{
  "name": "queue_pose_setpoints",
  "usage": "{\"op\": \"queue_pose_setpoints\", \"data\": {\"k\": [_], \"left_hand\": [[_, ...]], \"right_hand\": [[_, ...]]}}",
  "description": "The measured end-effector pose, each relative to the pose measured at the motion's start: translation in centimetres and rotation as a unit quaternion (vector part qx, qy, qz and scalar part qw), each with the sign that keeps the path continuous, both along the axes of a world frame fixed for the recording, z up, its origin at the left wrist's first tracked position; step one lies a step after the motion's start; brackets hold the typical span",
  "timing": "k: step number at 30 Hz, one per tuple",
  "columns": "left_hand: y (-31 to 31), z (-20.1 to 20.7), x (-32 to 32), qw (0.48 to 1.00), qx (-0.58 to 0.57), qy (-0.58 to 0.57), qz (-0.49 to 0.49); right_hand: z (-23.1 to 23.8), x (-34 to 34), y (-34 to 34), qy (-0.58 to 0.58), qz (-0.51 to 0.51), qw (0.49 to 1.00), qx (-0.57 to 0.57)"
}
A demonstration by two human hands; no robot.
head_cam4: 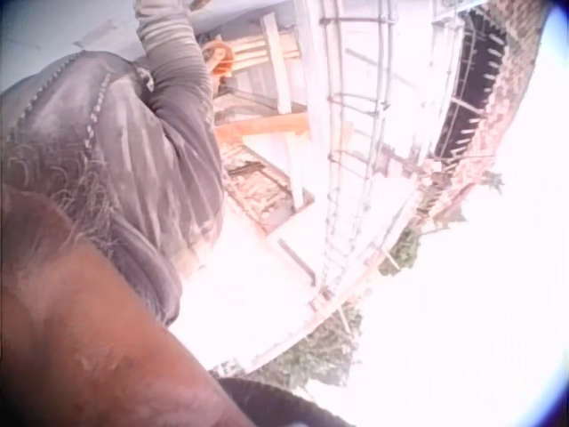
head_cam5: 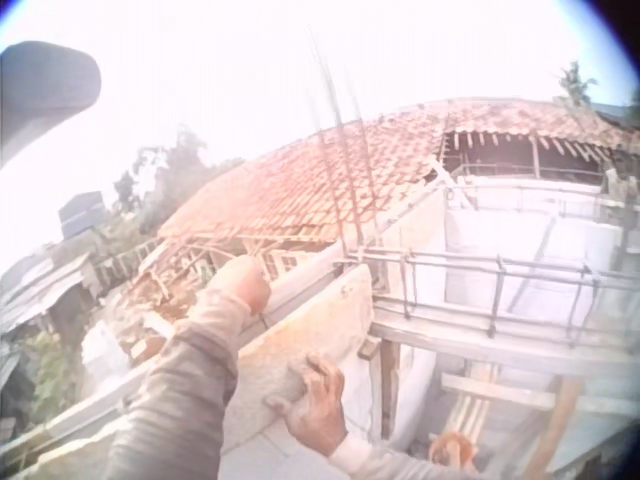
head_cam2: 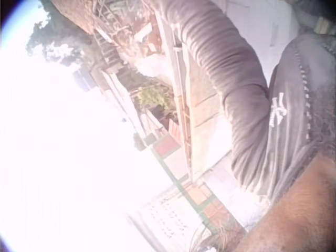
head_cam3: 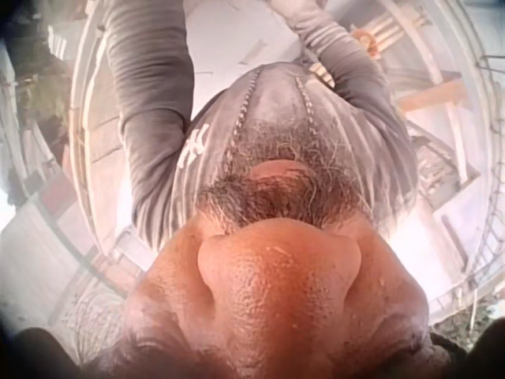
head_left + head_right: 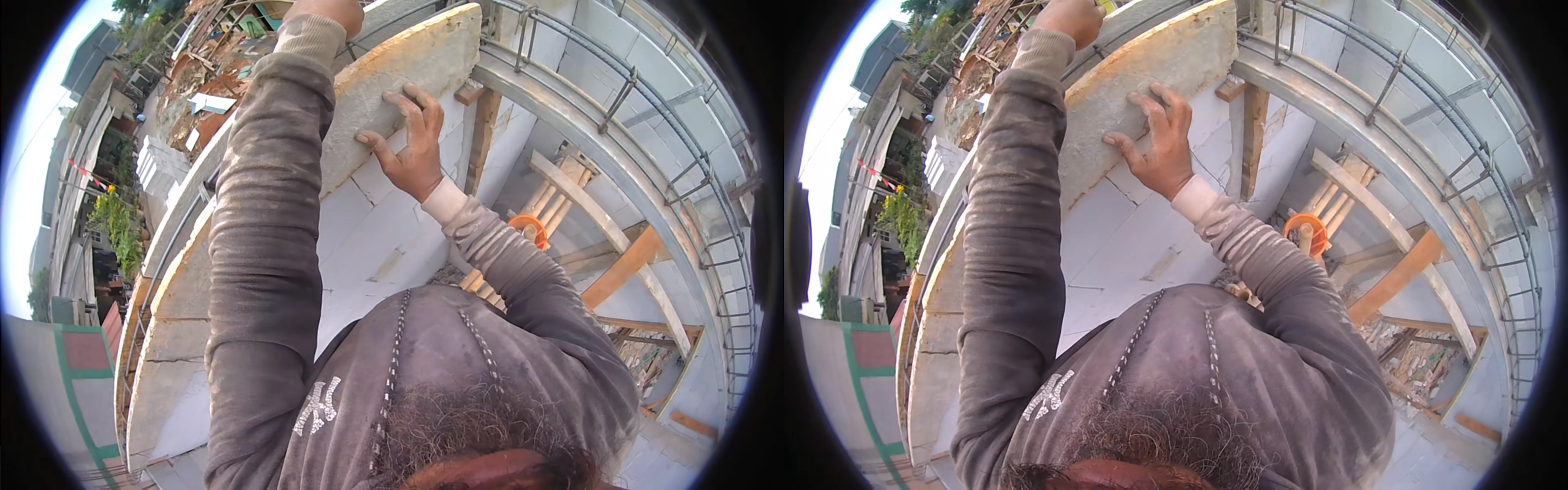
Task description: The person positions a curved wooden board against a concrete beam and secures it to the rebar structure using wire and pliers.
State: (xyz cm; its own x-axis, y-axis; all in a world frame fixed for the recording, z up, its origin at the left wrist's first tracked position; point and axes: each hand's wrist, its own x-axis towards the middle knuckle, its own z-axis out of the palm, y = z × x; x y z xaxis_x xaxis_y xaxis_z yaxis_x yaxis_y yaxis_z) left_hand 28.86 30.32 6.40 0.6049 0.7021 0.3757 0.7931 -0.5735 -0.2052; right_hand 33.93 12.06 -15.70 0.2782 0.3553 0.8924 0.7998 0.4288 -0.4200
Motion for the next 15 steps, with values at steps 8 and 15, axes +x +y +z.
{"op": "queue_pose_setpoints", "data": {"k": [8,15], "left_hand": [[-1.0,0.6,0.4,1.000,-0.017,0.025,0.004],[-3.1,0.6,0.1,0.989,-0.069,-0.117,0.057]], "right_hand": [[-1.9,1.7,-0.7,0.324,0.076,0.909,-0.250],[-3.1,2.2,0.5,0.472,0.189,0.834,-0.214]]}}
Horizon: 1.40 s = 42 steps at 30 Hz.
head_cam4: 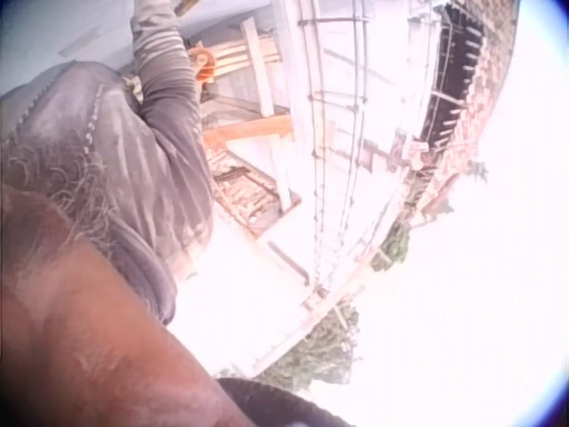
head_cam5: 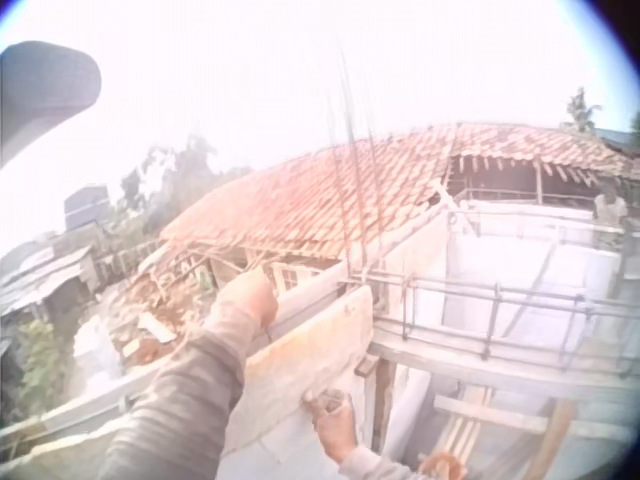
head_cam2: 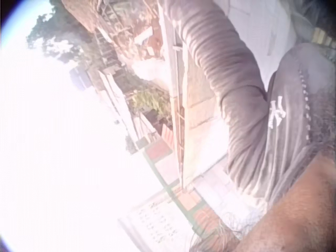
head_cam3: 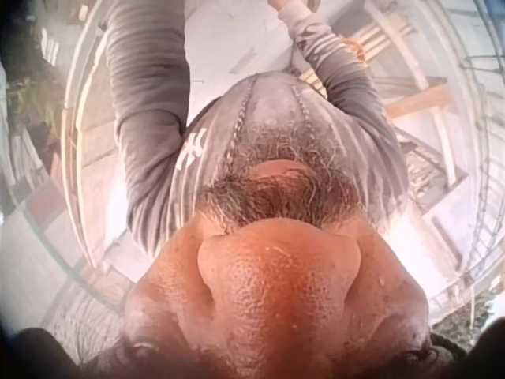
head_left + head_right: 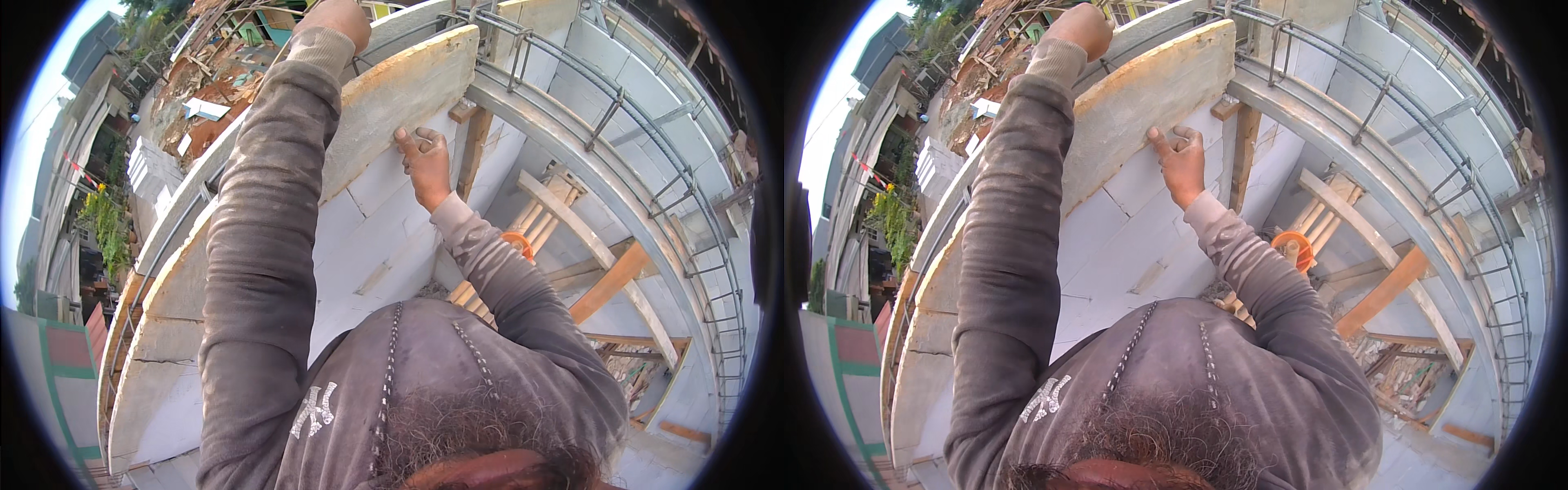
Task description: The person positions a curved wooden board against a concrete beam and secures it to the rebar structure using wire and pliers.
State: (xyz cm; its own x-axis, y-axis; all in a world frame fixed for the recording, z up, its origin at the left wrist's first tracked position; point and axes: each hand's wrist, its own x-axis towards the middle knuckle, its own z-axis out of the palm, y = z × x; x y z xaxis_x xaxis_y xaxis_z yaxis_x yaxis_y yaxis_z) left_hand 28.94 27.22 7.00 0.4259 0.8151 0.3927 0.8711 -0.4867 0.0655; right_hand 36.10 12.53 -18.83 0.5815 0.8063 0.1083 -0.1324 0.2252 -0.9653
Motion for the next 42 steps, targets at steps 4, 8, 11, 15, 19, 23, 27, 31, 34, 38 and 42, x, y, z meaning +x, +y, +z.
{"op": "queue_pose_setpoints", "data": {"k": [4,8,11,15,19,23,27,31,34,38,42], "left_hand": [[-1.0,0.5,0.1,0.999,-0.004,0.051,0.007],[-2.1,0.7,0.6,1.000,0.006,0.013,0.021],[-2.3,1.0,1.2,0.999,-0.016,0.015,0.037],[-2.2,1.4,1.7,0.998,-0.038,0.010,0.051],[-1.4,1.3,1.7,0.998,-0.050,-0.005,0.036],[1.2,0.5,2.3,0.999,-0.043,0.000,0.019],[4.5,-1.7,1.5,0.999,-0.034,-0.020,0.023],[5.5,-1.7,1.0,0.993,0.041,0.065,-0.090],[3.0,-1.3,0.6,0.995,0.032,-0.012,-0.097],[-1.1,-1.1,0.9,0.994,0.013,-0.079,-0.080],[-2.9,-1.4,1.1,0.990,0.049,-0.094,-0.095]], "right_hand": [[-0.3,-0.7,0.2,-0.044,-0.030,0.998,0.037],[-0.3,-1.6,0.2,-0.056,-0.063,0.996,0.042],[-0.2,-2.3,0.4,-0.047,-0.081,0.993,0.071],[-0.1,-3.4,1.1,-0.057,-0.113,0.989,0.073],[0.4,-4.0,1.1,-0.061,-0.142,0.985,0.082],[0.7,-2.8,0.6,-0.096,-0.113,0.988,0.044],[1.2,-1.9,0.1,-0.107,-0.096,0.988,0.051],[2.2,-1.2,-0.6,-0.092,-0.051,0.994,-0.007],[3.0,-0.5,-1.3,-0.108,-0.040,0.993,-0.034],[4.2,1.1,-1.6,-0.182,0.004,0.981,-0.063],[5.6,3.2,-1.4,-0.313,0.034,0.942,-0.118]]}}
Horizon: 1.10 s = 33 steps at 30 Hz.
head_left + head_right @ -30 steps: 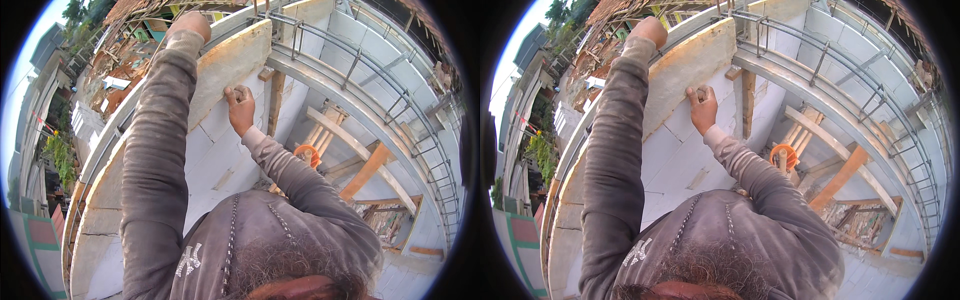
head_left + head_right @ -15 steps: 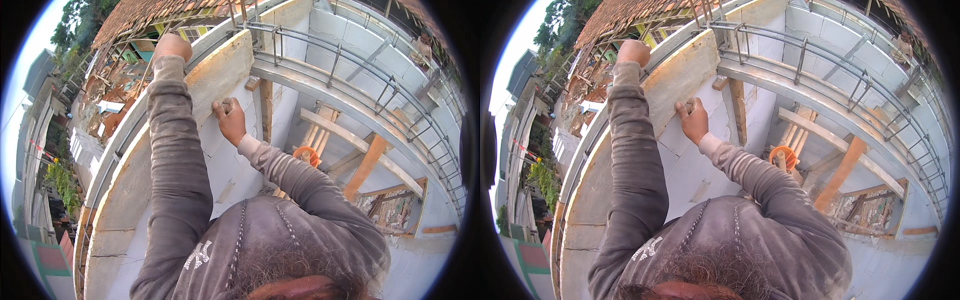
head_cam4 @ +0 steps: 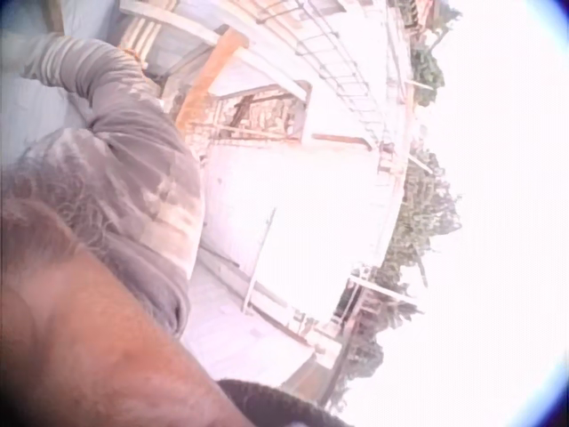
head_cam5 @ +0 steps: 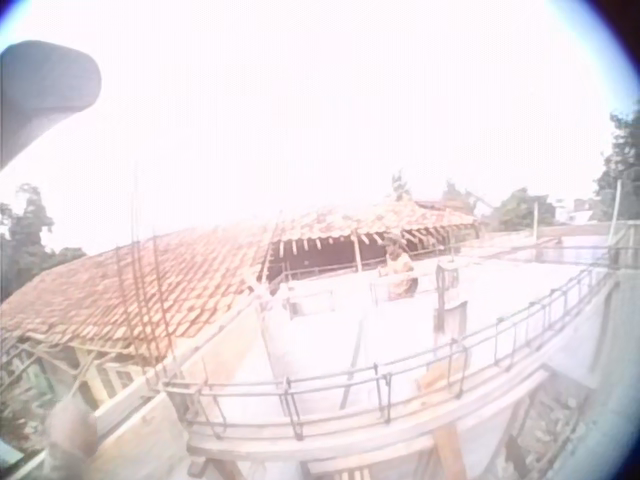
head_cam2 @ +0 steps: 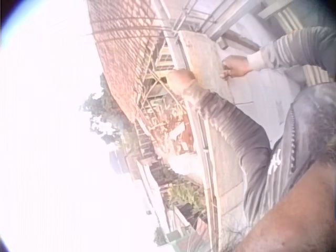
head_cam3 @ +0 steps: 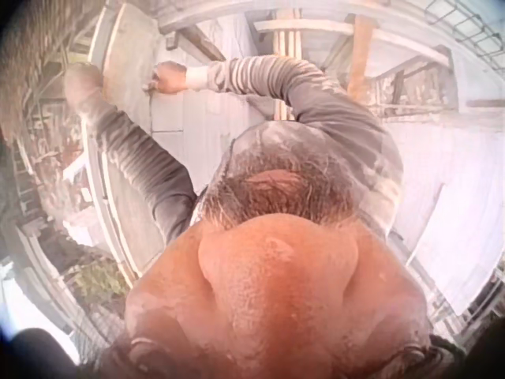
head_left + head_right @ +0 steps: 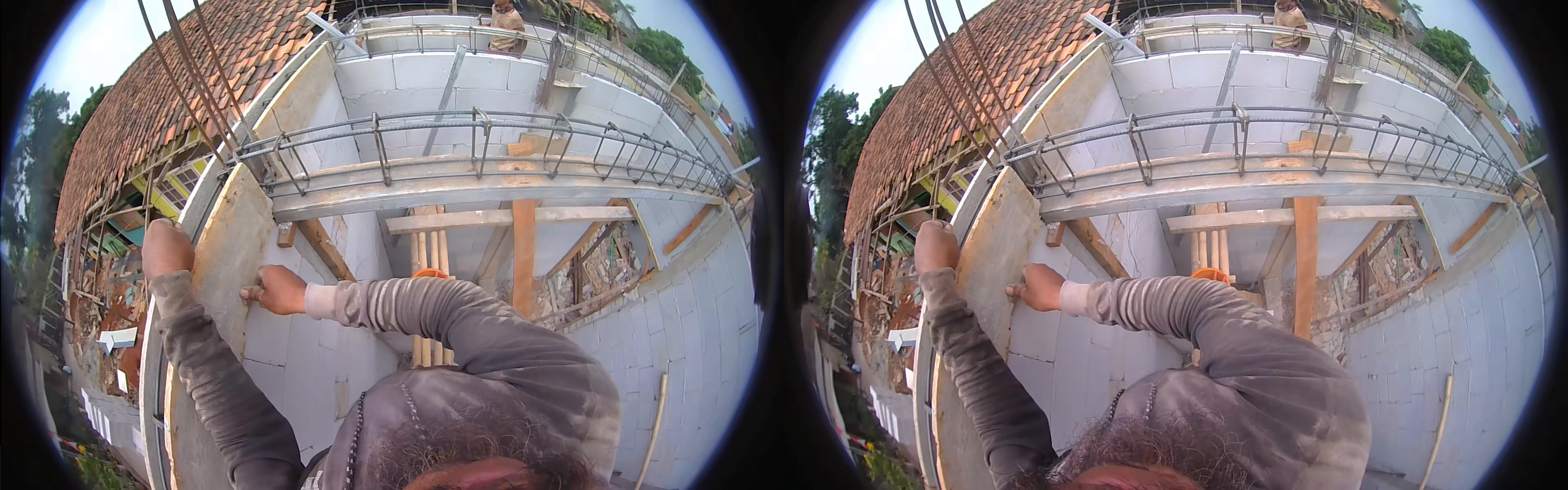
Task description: The person positions a curved wooden board against a concrete beam and secures it to the rebar structure using wire and pliers.
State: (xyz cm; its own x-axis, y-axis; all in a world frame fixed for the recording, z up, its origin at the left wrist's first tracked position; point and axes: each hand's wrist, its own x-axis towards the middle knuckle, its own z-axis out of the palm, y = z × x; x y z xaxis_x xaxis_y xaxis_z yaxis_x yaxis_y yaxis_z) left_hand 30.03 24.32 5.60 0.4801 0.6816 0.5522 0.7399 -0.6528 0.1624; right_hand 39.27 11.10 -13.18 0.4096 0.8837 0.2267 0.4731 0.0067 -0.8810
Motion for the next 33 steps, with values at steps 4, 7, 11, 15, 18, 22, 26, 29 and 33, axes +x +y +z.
{"op": "queue_pose_setpoints", "data": {"k": [4,7,11,15,18,22,26,29,33], "left_hand": [[0.1,0.1,0.0,1.000,-0.002,0.019,0.001],[0.2,0.3,0.0,0.999,-0.019,0.029,0.002],[-0.2,0.4,0.1,0.999,-0.025,0.022,0.020],[-0.9,0.6,0.2,0.998,-0.052,0.006,0.044],[-1.0,0.7,0.1,0.997,-0.072,0.000,0.040],[-0.1,1.0,0.3,0.994,-0.109,-0.003,0.023],[0.0,0.8,0.1,0.995,-0.091,0.000,0.028],[-0.2,0.9,0.0,0.994,-0.103,0.008,0.020],[-0.1,1.0,-0.1,0.994,-0.105,-0.001,0.004]], "right_hand": [[2.2,2.2,0.9,-0.132,0.067,0.983,-0.106],[4.3,3.6,2.8,-0.266,0.150,0.942,-0.141],[8.4,3.9,6.1,-0.528,0.307,0.754,-0.241],[12.5,3.2,3.4,-0.553,0.247,0.766,-0.218],[17.5,1.4,1.9,-0.642,0.239,0.707,-0.178],[22.3,1.6,0.7,-0.703,0.214,0.669,-0.115],[22.6,2.4,0.1,-0.765,0.175,0.618,-0.045],[22.5,3.6,0.5,-0.815,0.153,0.556,0.049],[22.8,5.1,1.3,-0.827,0.167,0.515,0.150]]}}
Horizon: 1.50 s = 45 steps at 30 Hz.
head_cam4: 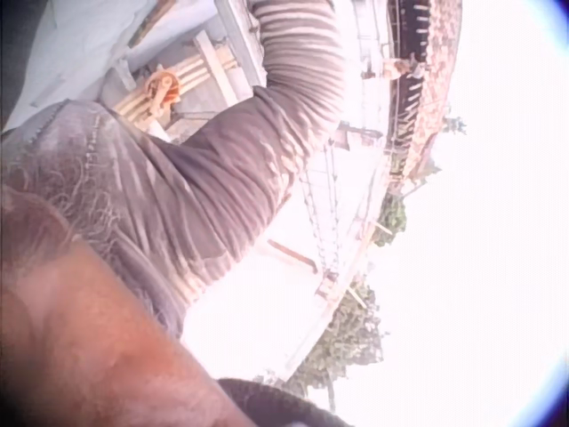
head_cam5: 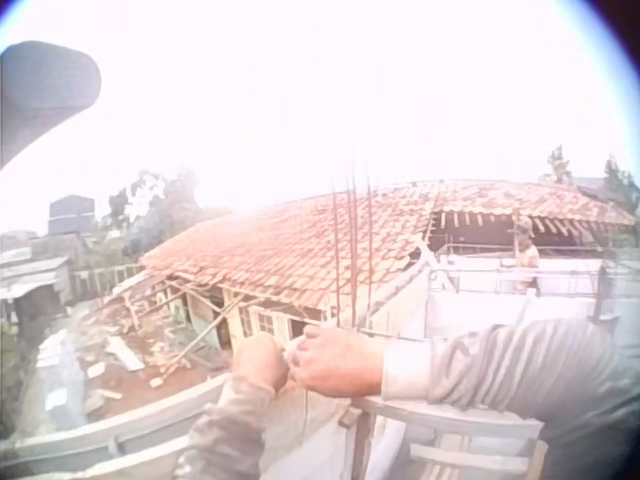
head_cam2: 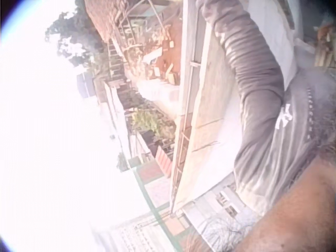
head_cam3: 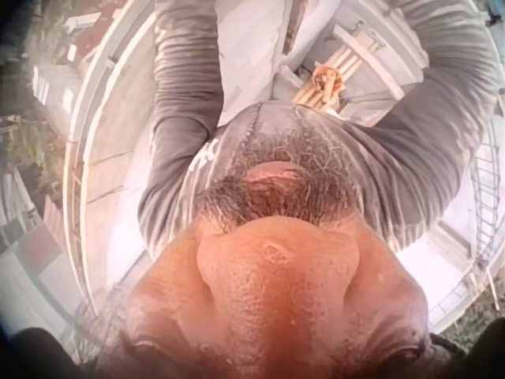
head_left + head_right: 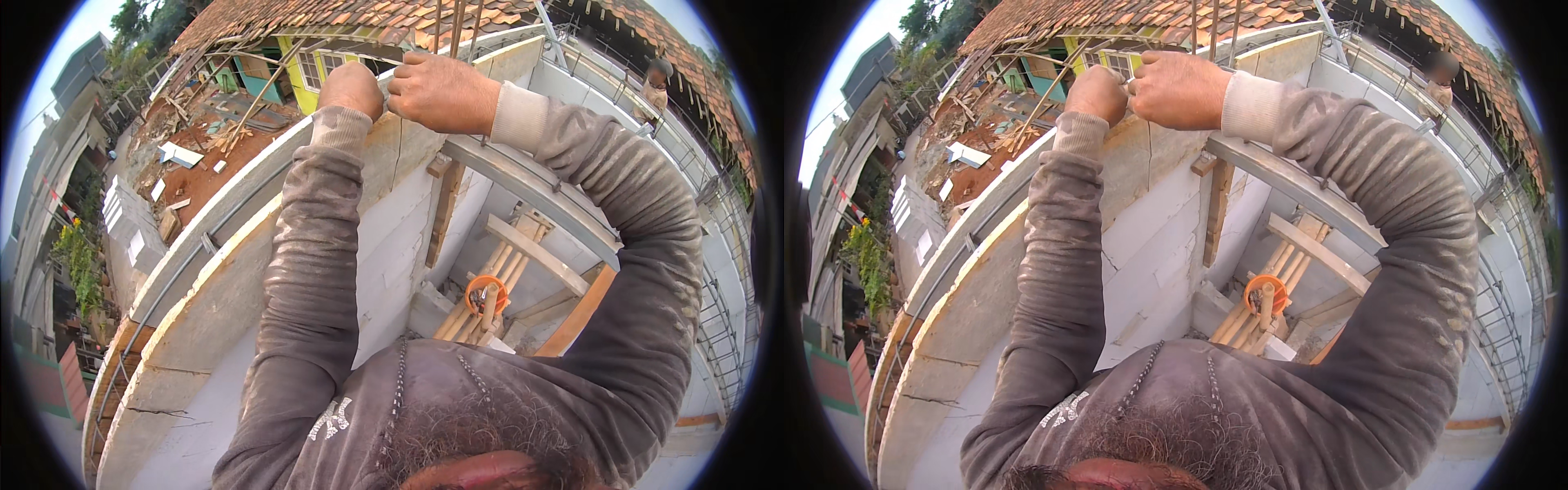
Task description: The person positions a curved wooden board against a concrete beam and secures it to the rebar structure using wire and pliers.
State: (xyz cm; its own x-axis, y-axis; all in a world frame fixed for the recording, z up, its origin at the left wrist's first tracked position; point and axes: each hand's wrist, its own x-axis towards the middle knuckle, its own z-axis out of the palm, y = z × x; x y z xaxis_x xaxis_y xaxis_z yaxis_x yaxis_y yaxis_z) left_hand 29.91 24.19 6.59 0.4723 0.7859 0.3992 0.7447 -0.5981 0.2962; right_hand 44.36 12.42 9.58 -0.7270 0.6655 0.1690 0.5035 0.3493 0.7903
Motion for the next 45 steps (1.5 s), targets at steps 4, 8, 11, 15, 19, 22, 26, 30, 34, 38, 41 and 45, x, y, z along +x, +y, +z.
{"op": "queue_pose_setpoints", "data": {"k": [4,8,11,15,19,22,26,30,34,38,41,45], "left_hand": [[0.6,-0.3,0.0,0.999,0.011,0.013,-0.028],[1.0,-0.6,0.0,0.999,-0.004,-0.026,-0.032],[0.8,-0.6,0.0,0.999,-0.008,-0.031,-0.031],[0.3,-0.5,-0.2,0.999,0.001,-0.033,-0.011],[0.4,-0.6,-0.3,0.998,-0.001,-0.055,0.021],[0.6,-0.7,-0.4,0.996,-0.030,-0.080,0.039],[1.1,-0.4,-0.8,0.994,-0.036,-0.095,0.027],[1.5,-0.2,-0.9,0.987,-0.040,-0.146,0.051],[2.0,-0.3,-1.5,0.977,-0.052,-0.199,0.052],[3.2,-0.3,-2.2,0.975,-0.054,-0.204,0.068],[4.4,-0.7,-2.4,0.967,-0.052,-0.241,0.067],[5.5,-1.6,-2.6,0.955,-0.040,-0.282,0.087]], "right_hand": [[0.9,0.7,0.5,-0.027,0.062,0.996,0.055],[2.0,1.1,0.9,-0.057,0.048,0.993,0.090],[2.5,1.1,1.6,-0.039,0.071,0.993,0.082],[2.9,1.2,2.1,-0.043,0.099,0.991,0.074],[3.1,1.8,2.7,-0.033,0.146,0.983,0.104],[3.8,2.7,3.7,-0.035,0.140,0.979,0.140],[4.4,3.0,5.6,-0.019,0.073,0.992,0.098],[6.2,4.1,7.0,-0.017,0.178,0.983,0.044],[4.0,3.7,9.5,0.060,0.192,0.974,0.107],[1.3,4.0,11.8,0.228,0.144,0.960,-0.070],[-0.6,3.5,13.1,0.427,0.106,0.872,-0.214],[-2.2,2.8,14.0,0.531,0.124,0.791,-0.279]]}}
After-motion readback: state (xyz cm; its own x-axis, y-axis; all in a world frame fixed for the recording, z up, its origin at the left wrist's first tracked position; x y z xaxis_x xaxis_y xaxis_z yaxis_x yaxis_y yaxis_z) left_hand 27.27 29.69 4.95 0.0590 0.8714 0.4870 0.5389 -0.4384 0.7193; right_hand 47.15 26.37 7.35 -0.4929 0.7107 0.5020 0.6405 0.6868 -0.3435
